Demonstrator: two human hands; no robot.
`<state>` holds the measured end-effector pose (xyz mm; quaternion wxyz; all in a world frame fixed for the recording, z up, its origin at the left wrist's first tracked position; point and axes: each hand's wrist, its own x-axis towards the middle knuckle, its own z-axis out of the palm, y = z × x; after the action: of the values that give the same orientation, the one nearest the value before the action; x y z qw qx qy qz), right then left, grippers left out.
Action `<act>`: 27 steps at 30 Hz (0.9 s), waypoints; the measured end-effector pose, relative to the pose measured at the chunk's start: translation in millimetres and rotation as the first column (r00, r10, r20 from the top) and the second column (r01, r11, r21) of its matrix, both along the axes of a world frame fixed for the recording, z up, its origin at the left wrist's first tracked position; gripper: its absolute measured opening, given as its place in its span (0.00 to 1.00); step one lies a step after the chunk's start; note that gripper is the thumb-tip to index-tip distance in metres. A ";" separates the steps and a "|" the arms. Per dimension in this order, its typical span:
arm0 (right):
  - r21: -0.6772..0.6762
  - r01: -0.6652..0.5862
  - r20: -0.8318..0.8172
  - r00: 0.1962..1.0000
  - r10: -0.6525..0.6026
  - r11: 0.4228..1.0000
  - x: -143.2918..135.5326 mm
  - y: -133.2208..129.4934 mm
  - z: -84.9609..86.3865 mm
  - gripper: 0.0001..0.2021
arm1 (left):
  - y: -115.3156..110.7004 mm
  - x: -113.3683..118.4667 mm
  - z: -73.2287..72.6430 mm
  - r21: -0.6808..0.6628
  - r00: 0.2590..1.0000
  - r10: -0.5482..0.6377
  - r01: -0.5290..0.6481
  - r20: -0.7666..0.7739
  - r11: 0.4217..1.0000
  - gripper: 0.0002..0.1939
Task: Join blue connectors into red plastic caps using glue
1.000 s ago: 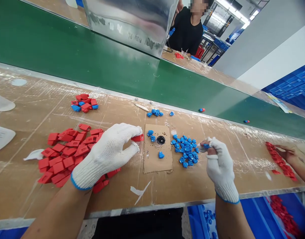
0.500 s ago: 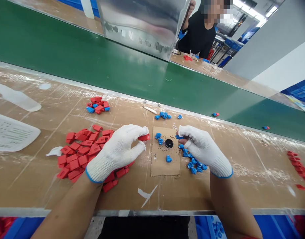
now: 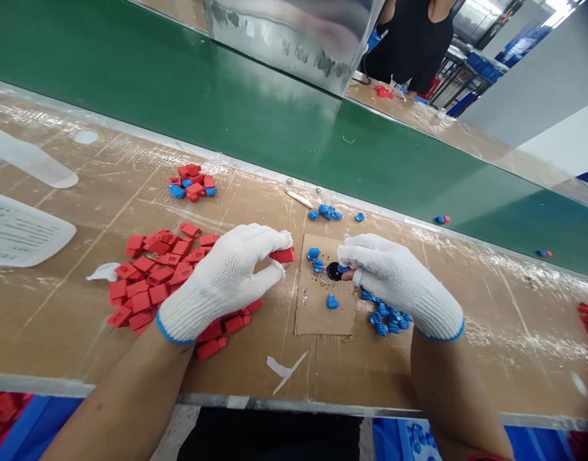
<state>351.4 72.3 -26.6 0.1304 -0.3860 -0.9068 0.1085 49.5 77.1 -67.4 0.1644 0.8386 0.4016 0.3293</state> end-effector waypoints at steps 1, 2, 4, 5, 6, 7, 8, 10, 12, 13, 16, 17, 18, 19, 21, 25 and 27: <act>-0.013 -0.004 0.019 1.000 0.004 1.000 -1.7 0.9 0.2 0.15 | 0.2 0.1 -0.6 -0.005 1.000 0.000 0.000 -0.003 1.000 0.15; -0.030 -0.006 0.035 0.999 0.007 1.000 -3.4 1.7 0.4 0.14 | 0.6 0.0 -1.3 -0.007 1.000 0.001 -0.001 -0.004 1.000 0.16; -0.059 0.000 0.053 0.999 0.003 0.998 -5.9 2.8 -0.2 0.14 | 1.9 -0.4 -3.1 -0.014 1.000 0.002 -0.002 -0.002 1.000 0.16; -0.062 0.004 0.057 0.998 0.000 0.998 -6.5 3.2 -1.1 0.14 | 2.6 -0.8 -4.0 -0.020 1.000 0.004 -0.004 0.000 1.000 0.16; -0.060 0.006 0.060 0.998 -0.003 0.998 -6.8 3.5 -2.4 0.13 | 3.2 -1.1 -4.7 -0.027 1.000 0.006 -0.006 0.001 1.000 0.16; -0.054 0.005 0.060 0.998 -0.002 0.999 -6.9 3.9 -3.8 0.14 | 3.7 -1.3 -5.1 -0.038 1.000 0.011 -0.011 -0.001 0.999 0.16; -0.048 -0.002 0.058 0.998 0.004 0.999 -6.9 4.2 -5.4 0.14 | 4.0 -1.3 -5.3 -0.050 1.000 0.016 -0.016 -0.009 0.999 0.16; -0.040 -0.016 0.054 0.998 0.019 0.999 -7.1 4.9 -7.8 0.15 | 4.2 -1.0 -4.9 -0.074 0.999 0.028 -0.030 -0.035 0.997 0.16; -0.041 -0.024 0.066 0.997 0.026 0.999 -7.9 5.3 -8.9 0.15 | 3.9 -0.4 -3.8 -0.083 0.998 0.035 -0.039 -0.052 0.996 0.17; -0.042 -0.026 0.077 0.997 0.029 0.999 -8.3 5.4 -8.9 0.14 | 3.6 -0.1 -3.0 -0.084 0.998 0.036 -0.040 -0.052 0.996 0.17; -0.026 -0.028 0.095 0.995 0.031 0.999 -7.7 5.1 -7.6 0.13 | 2.5 0.5 -0.7 -0.094 0.999 0.037 -0.040 -0.031 0.995 0.17; -0.017 -0.027 0.086 0.996 0.028 1.000 -6.7 4.9 -7.0 0.13 | 2.2 0.5 -0.2 -0.099 0.999 0.036 -0.038 -0.024 0.994 0.17; -0.012 -0.023 0.072 0.997 0.023 1.000 -5.2 4.7 -6.3 0.14 | 1.9 0.6 0.1 -0.104 0.999 0.034 -0.036 -0.020 0.994 0.17; -0.014 -0.017 0.058 0.998 0.018 1.000 -3.3 4.6 -5.6 0.14 | 1.7 0.7 0.3 -0.104 0.999 0.029 -0.030 -0.014 0.994 0.17; -0.036 -0.011 0.041 0.999 0.012 0.999 0.5 4.1 -4.2 0.14 | 1.6 0.9 0.2 -0.094 1.000 0.017 -0.016 0.001 0.995 0.17; -0.076 -0.003 0.067 0.998 0.008 0.997 4.6 2.9 -2.0 0.14 | 2.4 1.5 -0.4 -0.082 1.000 0.004 -0.003 0.003 0.997 0.17; -0.099 0.002 0.091 0.996 0.008 0.995 4.4 2.5 -1.6 0.14 | 2.8 1.5 -0.8 -0.095 1.000 0.008 -0.009 -0.004 0.995 0.16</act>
<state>355.9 74.8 -28.3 0.0693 -0.3952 -0.9058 0.1359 50.9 79.9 -68.3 0.2021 0.8286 0.4208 0.3090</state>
